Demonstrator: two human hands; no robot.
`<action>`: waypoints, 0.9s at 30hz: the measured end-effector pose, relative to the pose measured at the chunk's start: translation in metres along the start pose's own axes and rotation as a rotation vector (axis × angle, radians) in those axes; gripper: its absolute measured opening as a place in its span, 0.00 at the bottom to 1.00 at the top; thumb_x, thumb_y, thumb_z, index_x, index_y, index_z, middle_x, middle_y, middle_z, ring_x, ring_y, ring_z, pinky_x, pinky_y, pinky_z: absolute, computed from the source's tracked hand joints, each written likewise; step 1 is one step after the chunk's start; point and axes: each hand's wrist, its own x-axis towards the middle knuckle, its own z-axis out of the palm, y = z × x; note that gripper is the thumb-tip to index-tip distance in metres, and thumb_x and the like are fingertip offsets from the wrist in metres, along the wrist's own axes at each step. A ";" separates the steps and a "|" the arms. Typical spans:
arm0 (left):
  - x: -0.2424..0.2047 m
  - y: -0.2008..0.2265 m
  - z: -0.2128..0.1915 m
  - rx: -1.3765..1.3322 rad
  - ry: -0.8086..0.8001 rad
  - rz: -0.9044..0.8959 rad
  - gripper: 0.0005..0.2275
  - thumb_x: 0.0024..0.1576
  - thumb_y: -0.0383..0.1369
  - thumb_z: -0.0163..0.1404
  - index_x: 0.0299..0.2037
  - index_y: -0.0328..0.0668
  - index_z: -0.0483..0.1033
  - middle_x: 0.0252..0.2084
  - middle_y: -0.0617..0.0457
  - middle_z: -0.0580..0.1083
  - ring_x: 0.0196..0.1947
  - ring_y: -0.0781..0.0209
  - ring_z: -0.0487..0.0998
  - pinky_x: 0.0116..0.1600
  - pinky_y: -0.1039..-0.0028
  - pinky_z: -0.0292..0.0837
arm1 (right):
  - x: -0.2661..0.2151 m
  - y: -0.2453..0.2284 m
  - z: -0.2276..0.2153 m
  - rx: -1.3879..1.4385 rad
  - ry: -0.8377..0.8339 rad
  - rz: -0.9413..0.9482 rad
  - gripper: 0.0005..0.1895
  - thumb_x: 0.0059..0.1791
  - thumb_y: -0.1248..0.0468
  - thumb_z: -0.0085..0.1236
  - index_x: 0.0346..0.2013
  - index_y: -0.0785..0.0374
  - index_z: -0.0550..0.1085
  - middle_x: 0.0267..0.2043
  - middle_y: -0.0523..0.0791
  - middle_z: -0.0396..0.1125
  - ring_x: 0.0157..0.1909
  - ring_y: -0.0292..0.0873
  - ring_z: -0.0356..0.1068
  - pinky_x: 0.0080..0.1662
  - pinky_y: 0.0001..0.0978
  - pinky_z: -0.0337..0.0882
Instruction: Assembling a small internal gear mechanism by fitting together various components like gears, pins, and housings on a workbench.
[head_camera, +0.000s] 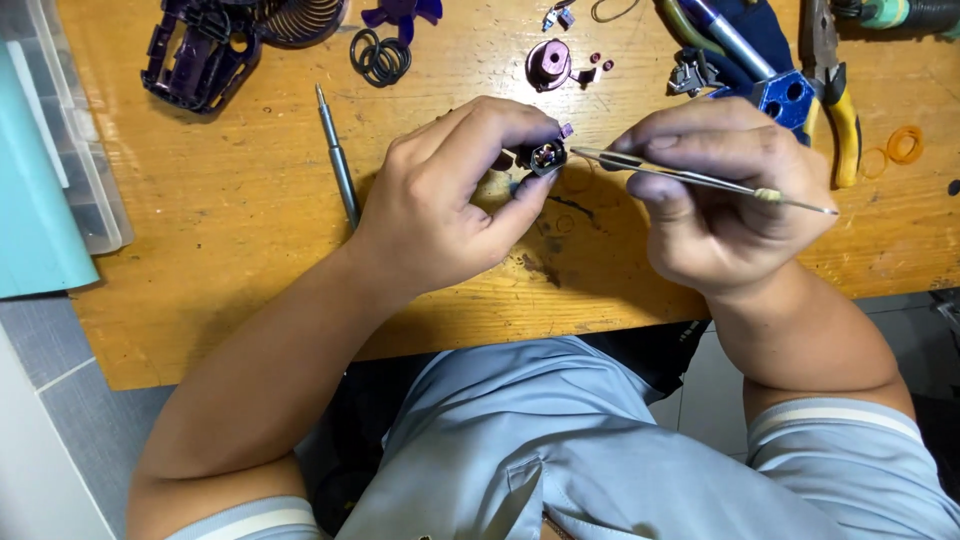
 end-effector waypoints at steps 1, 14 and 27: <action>0.000 0.001 0.000 0.035 0.008 0.036 0.09 0.70 0.18 0.62 0.57 0.25 0.77 0.53 0.39 0.82 0.53 0.43 0.88 0.60 0.60 0.86 | 0.001 -0.003 0.002 -0.012 -0.015 0.020 0.09 0.63 0.72 0.62 0.48 0.77 0.71 0.41 0.66 0.74 0.43 0.63 0.82 0.44 0.44 0.84; -0.005 -0.002 0.008 0.192 0.037 0.119 0.07 0.67 0.18 0.65 0.50 0.27 0.79 0.52 0.38 0.84 0.50 0.45 0.89 0.52 0.63 0.85 | 0.004 -0.023 0.008 -0.202 -0.121 0.005 0.08 0.62 0.76 0.61 0.44 0.82 0.71 0.41 0.70 0.75 0.40 0.63 0.80 0.43 0.50 0.83; -0.008 -0.005 0.012 0.200 0.043 0.130 0.06 0.69 0.20 0.65 0.49 0.27 0.80 0.53 0.38 0.85 0.49 0.46 0.90 0.50 0.64 0.85 | -0.003 -0.015 0.007 -0.081 -0.081 0.007 0.07 0.61 0.79 0.59 0.47 0.82 0.68 0.42 0.70 0.73 0.44 0.66 0.84 0.43 0.44 0.85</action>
